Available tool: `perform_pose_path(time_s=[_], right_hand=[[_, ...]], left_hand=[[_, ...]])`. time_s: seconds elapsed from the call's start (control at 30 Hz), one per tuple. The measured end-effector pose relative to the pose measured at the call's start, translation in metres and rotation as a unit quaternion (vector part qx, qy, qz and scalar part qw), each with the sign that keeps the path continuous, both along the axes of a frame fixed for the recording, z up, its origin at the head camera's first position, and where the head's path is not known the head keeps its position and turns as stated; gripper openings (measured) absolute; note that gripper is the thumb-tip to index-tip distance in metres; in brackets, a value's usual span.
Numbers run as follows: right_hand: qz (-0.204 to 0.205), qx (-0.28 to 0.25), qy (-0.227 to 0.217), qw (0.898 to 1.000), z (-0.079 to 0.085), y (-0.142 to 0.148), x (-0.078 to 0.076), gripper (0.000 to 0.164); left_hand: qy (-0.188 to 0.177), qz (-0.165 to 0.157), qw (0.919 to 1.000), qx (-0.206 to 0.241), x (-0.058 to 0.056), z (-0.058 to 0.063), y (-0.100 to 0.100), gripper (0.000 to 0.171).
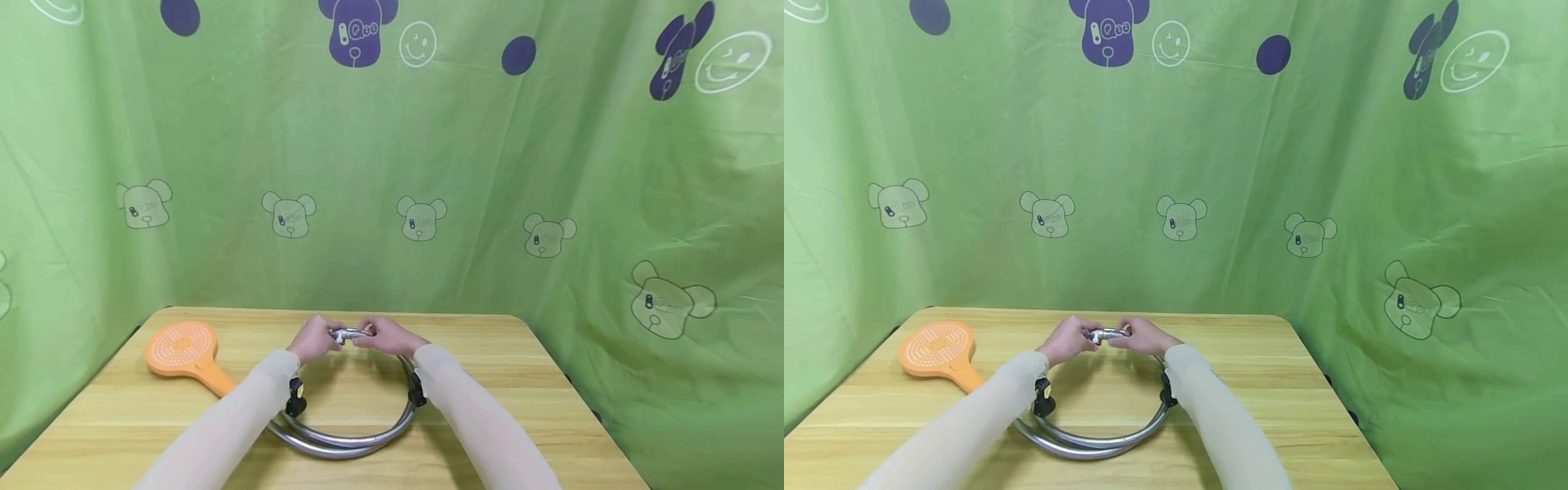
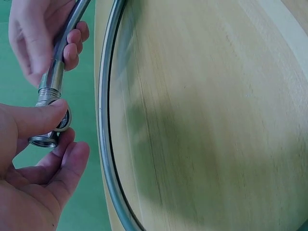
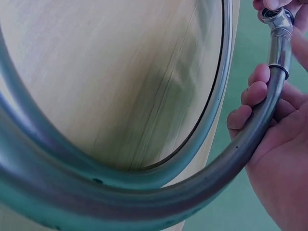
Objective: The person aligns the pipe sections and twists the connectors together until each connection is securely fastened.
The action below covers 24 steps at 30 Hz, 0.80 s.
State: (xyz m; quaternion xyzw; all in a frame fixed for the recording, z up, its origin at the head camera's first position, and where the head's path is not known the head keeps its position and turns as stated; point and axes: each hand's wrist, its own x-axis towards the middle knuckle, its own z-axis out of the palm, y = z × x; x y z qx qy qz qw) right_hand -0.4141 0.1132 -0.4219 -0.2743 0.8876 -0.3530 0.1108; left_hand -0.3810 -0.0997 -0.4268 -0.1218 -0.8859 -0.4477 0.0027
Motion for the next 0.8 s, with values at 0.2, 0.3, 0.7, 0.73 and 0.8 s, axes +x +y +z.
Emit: perform_pose_path(time_s=[0.2,0.3,0.7,0.73,0.8], right_hand=[[0.004,-0.031,-0.008,0.999,-0.0014,0.0024,0.0001,0.020],[0.010,-0.035,-0.005,0.999,-0.0026,0.0029,-0.0017,0.014],[0.012,0.006,0.003,1.000,-0.0030,0.0008,-0.0036,0.037],[0.007,0.005,0.003,1.000,-0.0034,0.0002,-0.0033,0.035],[-0.002,-0.005,-0.002,1.000,-0.0038,-0.0012,-0.0027,0.027]], left_hand=[[-0.003,-0.006,1.0000,0.003,0.0007,0.0000,0.0006,0.043],[0.002,-0.011,0.9999,0.001,0.0009,-0.0004,0.0004,0.042],[0.010,-0.016,0.9998,0.002,0.0002,-0.0026,0.0002,0.041],[0.012,-0.016,0.9998,-0.002,-0.0002,-0.0027,0.0002,0.041],[0.012,-0.013,0.9998,-0.005,-0.0006,-0.0025,-0.0003,0.042]])
